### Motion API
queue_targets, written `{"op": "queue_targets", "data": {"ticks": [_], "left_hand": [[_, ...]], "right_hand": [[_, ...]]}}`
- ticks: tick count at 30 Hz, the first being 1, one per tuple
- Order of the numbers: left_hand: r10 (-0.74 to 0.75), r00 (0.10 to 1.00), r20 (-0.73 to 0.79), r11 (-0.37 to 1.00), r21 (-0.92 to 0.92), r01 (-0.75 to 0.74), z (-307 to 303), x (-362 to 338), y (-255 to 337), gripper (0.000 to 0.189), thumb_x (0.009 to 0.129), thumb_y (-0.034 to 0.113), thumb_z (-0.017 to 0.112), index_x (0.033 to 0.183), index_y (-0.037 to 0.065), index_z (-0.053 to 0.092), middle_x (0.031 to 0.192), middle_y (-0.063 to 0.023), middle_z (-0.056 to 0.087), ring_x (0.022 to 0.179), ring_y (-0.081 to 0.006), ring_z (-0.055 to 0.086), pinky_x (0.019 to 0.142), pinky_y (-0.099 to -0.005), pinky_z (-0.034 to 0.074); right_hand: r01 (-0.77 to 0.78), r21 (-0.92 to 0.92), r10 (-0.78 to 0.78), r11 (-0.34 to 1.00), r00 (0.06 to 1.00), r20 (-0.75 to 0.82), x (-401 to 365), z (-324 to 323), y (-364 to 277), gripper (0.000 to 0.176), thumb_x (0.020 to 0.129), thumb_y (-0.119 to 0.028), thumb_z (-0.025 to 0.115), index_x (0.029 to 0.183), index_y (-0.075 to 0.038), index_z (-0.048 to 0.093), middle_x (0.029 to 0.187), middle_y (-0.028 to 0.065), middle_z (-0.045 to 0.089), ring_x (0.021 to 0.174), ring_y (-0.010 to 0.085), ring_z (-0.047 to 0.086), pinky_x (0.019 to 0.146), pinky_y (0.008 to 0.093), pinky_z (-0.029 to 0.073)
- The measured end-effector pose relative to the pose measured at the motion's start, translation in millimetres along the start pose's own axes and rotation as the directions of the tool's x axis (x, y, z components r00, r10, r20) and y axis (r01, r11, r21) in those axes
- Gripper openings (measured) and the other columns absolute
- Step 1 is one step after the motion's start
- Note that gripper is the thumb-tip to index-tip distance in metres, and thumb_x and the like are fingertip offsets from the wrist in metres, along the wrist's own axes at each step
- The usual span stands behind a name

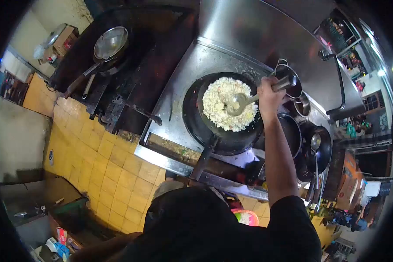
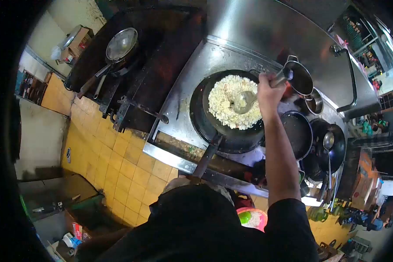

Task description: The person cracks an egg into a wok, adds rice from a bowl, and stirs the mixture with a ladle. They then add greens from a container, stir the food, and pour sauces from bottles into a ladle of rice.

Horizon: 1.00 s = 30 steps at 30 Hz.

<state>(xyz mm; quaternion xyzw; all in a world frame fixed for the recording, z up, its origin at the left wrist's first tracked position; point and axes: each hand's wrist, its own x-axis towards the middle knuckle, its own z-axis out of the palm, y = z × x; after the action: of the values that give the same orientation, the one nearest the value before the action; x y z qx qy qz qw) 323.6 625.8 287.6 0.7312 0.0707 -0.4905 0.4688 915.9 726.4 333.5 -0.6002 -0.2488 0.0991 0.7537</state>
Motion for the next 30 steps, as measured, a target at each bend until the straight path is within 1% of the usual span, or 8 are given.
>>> {"op": "queue_targets", "data": {"ticks": [8, 10, 11, 13, 15, 19, 20, 30], "left_hand": [[0.002, 1.0, 0.009, 1.0, 0.015, -0.002, -5.0, 1.8, -2.0, 0.032, 0.087, 0.033, 0.057, 0.104, 0.009, 0.068, 0.1, -0.014, 0.068, 0.097, -0.0276, 0.064, 0.086, -0.0388, 0.05], [0.002, 1.0, 0.007, 1.0, 0.023, -0.002, -4.9, 3.0, -4.6, 0.032, 0.087, 0.034, 0.057, 0.104, 0.009, 0.068, 0.1, -0.014, 0.068, 0.096, -0.0277, 0.064, 0.086, -0.0388, 0.05], [0.007, 1.0, 0.002, 1.0, 0.017, -0.007, -3.5, 3.6, -4.5, 0.032, 0.087, 0.034, 0.057, 0.104, 0.009, 0.068, 0.099, -0.014, 0.068, 0.096, -0.0278, 0.064, 0.086, -0.0388, 0.05], [0.009, 1.0, 0.019, 1.0, 0.014, -0.009, -0.6, 0.3, -3.3, 0.032, 0.087, 0.034, 0.057, 0.104, 0.009, 0.068, 0.099, -0.0141, 0.068, 0.096, -0.0279, 0.064, 0.086, -0.0388, 0.05], [-0.001, 1.0, 0.026, 1.0, 0.024, 0.0, -3.5, 0.1, -4.0, 0.032, 0.086, 0.034, 0.058, 0.104, 0.009, 0.068, 0.099, -0.0142, 0.068, 0.096, -0.028, 0.064, 0.086, -0.0389, 0.05], [0.001, 1.0, 0.027, 0.999, 0.033, -0.002, -6.3, 0.6, -7.3, 0.032, 0.086, 0.034, 0.058, 0.103, 0.009, 0.068, 0.098, -0.0143, 0.068, 0.095, -0.0283, 0.064, 0.085, -0.0389, 0.05], [0.004, 1.0, 0.028, 0.999, 0.032, -0.005, -7.1, 0.8, -7.7, 0.032, 0.086, 0.034, 0.058, 0.103, 0.009, 0.069, 0.098, -0.0143, 0.068, 0.095, -0.0284, 0.064, 0.085, -0.0389, 0.05], [-0.027, 0.998, 0.055, 0.997, 0.081, 0.022, -27.0, -0.6, -15.0, 0.032, 0.085, 0.035, 0.059, 0.102, 0.01, 0.069, 0.097, -0.0146, 0.069, 0.094, -0.029, 0.065, 0.085, -0.039, 0.05]], "right_hand": [[0.159, 0.045, -0.166, 0.986, 0.943, 0.289, 9.3, -7.3, 20.5, 0.011, 0.084, 0.002, 0.056, 0.081, -0.008, 0.052, 0.07, 0.0006, 0.052, 0.054, 0.0111, 0.049, 0.05, 0.0222, 0.038], [0.144, -0.204, -0.121, 0.968, 0.985, 0.124, 9.4, -4.4, -16.1, 0.009, 0.084, 0.001, 0.056, 0.083, -0.007, 0.053, 0.07, 0.0008, 0.052, 0.053, 0.012, 0.049, 0.052, 0.0237, 0.039], [-0.064, 0.195, 0.071, 0.979, 0.997, -0.032, 24.8, -16.2, -6.2, 0.017, 0.084, 0.001, 0.056, 0.074, -0.009, 0.047, 0.063, -0.001, 0.045, 0.05, 0.0108, 0.043, 0.048, 0.0278, 0.035], [0.064, 0.18, -0.068, 0.982, 0.998, 0.013, 8.8, -10.1, -11.2, 0.024, 0.082, 0.002, 0.057, 0.069, -0.011, 0.042, 0.057, -0.0011, 0.04, 0.047, 0.0113, 0.039, 0.046, 0.0305, 0.033], [-0.168, 0.338, 0.122, 0.926, 0.981, 0.153, 40.0, -30.1, 44.0, 0.024, 0.082, 0.002, 0.057, 0.067, -0.011, 0.043, 0.055, -0.001, 0.039, 0.045, 0.0108, 0.037, 0.045, 0.0288, 0.031], [0.051, 0.221, -0.02, 0.974, 0.99, -0.139, 21.5, -24.3, -40.1, 0.015, 0.083, -0.004, 0.06, 0.079, -0.007, 0.046, 0.057, 0.0014, 0.043, 0.043, 0.0113, 0.041, 0.042, 0.0274, 0.034], [0.033, 0.482, -0.063, 0.876, 0.997, 0.047, 17.4, -42.8, -34.0, 0.015, 0.082, 0.0, 0.059, 0.077, -0.007, 0.046, 0.057, 0.0, 0.042, 0.043, 0.0102, 0.041, 0.042, 0.0264, 0.034], [0.064, 0.232, -0.059, 0.971, 0.998, -0.031, -14.2, -18.2, -1.2, 0.024, 0.082, 0.002, 0.058, 0.066, -0.009, 0.046, 0.058, -0.0037, 0.042, 0.045, 0.0052, 0.04, 0.042, 0.0244, 0.033]]}}
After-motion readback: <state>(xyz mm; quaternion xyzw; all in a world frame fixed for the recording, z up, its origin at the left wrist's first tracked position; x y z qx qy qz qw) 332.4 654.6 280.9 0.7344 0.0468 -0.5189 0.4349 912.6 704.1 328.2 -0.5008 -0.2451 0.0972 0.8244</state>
